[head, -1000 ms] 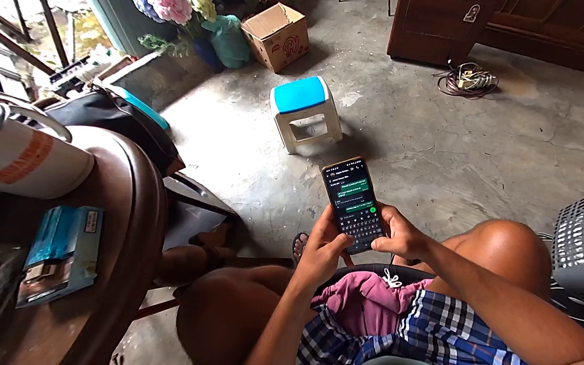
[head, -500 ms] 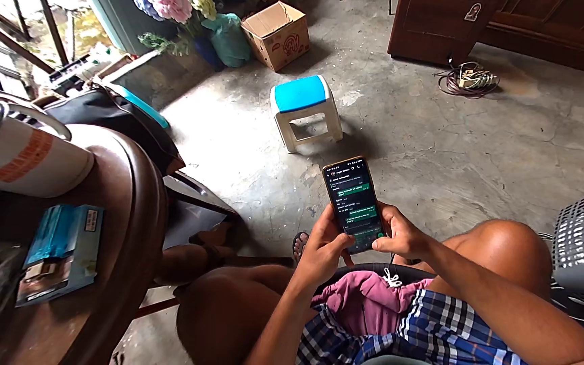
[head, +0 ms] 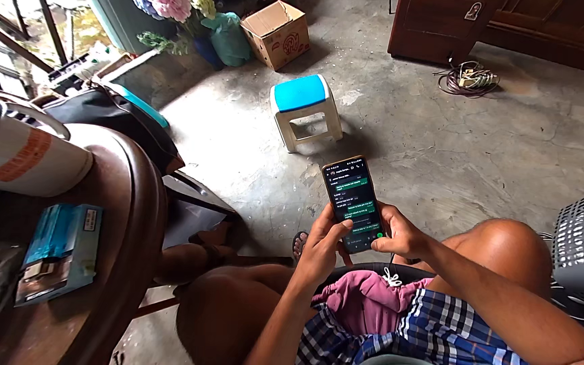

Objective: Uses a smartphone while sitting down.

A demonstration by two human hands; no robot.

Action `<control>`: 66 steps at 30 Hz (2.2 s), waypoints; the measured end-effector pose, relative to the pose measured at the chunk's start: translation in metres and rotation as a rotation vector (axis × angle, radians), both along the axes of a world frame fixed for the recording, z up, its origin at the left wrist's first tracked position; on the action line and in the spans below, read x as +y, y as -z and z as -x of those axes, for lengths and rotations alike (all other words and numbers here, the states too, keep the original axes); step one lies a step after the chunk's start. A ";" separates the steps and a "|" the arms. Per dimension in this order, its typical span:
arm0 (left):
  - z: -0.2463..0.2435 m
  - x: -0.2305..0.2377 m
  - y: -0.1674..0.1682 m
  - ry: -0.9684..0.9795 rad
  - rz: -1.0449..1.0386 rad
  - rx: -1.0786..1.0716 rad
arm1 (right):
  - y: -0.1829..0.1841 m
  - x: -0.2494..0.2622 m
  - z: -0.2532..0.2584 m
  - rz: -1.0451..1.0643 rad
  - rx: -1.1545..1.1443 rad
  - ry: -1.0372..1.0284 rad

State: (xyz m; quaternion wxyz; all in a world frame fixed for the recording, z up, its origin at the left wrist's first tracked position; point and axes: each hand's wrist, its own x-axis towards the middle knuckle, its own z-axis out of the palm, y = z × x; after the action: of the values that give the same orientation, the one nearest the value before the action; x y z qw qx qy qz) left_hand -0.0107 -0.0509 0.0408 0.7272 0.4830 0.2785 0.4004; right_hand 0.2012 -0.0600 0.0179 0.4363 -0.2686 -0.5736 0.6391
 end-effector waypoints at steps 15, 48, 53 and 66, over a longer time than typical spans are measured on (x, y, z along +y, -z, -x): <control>0.001 0.001 0.003 0.022 0.010 -0.023 | 0.001 0.000 0.000 0.003 -0.005 0.002; 0.001 0.001 0.002 0.021 0.015 -0.022 | 0.002 -0.001 0.002 0.008 0.010 0.024; 0.001 0.000 0.002 0.017 0.006 -0.017 | 0.002 -0.002 0.003 0.010 0.004 0.033; 0.002 0.001 0.002 0.030 0.003 -0.022 | 0.002 -0.001 0.002 0.015 0.008 0.015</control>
State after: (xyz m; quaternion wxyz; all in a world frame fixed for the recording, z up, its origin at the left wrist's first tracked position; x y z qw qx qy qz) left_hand -0.0131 -0.0502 0.0386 0.7368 0.4817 0.2638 0.3942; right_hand 0.1995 -0.0612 0.0163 0.4413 -0.2736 -0.5651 0.6411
